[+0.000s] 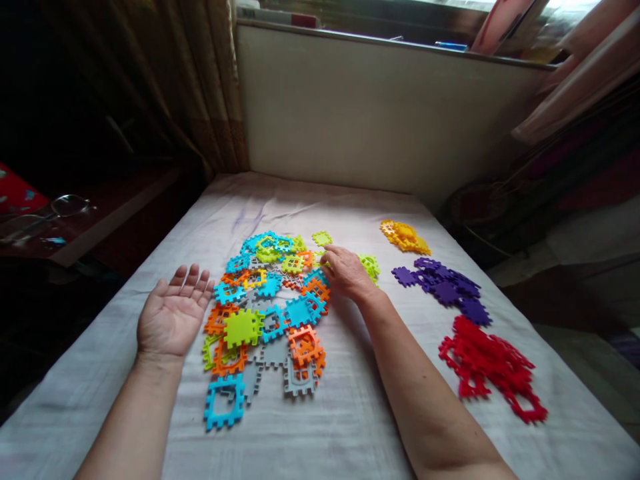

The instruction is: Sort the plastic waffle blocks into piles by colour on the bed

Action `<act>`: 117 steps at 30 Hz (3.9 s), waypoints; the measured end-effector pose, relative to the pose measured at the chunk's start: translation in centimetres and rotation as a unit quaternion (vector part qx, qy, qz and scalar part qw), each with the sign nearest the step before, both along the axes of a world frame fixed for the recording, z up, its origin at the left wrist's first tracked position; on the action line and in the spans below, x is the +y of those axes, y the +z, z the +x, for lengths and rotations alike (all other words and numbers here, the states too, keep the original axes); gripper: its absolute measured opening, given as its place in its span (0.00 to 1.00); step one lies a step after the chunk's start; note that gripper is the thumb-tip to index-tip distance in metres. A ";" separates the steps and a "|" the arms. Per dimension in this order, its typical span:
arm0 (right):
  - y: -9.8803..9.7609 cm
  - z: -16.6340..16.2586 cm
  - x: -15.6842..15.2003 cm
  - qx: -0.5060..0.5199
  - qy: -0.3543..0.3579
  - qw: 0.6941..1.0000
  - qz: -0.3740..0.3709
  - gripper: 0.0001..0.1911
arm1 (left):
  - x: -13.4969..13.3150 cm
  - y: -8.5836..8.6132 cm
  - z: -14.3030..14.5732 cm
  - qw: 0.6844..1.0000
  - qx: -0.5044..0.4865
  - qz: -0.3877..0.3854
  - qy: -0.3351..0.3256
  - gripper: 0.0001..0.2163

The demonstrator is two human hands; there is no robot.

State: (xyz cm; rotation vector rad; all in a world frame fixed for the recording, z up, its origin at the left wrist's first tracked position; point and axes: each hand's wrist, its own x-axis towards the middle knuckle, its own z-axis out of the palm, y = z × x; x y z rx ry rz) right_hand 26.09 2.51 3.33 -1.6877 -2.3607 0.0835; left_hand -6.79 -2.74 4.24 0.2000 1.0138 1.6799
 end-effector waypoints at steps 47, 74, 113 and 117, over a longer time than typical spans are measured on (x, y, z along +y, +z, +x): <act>2.7 8.2 -1.2 0.006 -0.205 0.974 -0.093 0.30 | 0.2 -0.6 -0.4 1.000 0.006 0.016 -0.007 0.11; 1.4 -2.7 4.3 -0.080 -0.185 0.977 -0.074 0.17 | 0.1 -0.1 -0.4 1.000 -0.018 -0.003 0.001 0.11; 2.3 1.7 -5.8 0.051 -0.217 0.975 0.003 0.15 | 0.0 0.3 0.0 1.000 -0.008 -0.002 0.000 0.11; 1.6 -2.0 -4.4 0.072 -0.128 0.989 -0.026 0.16 | -0.1 0.3 0.0 1.000 -0.015 -0.001 -0.001 0.12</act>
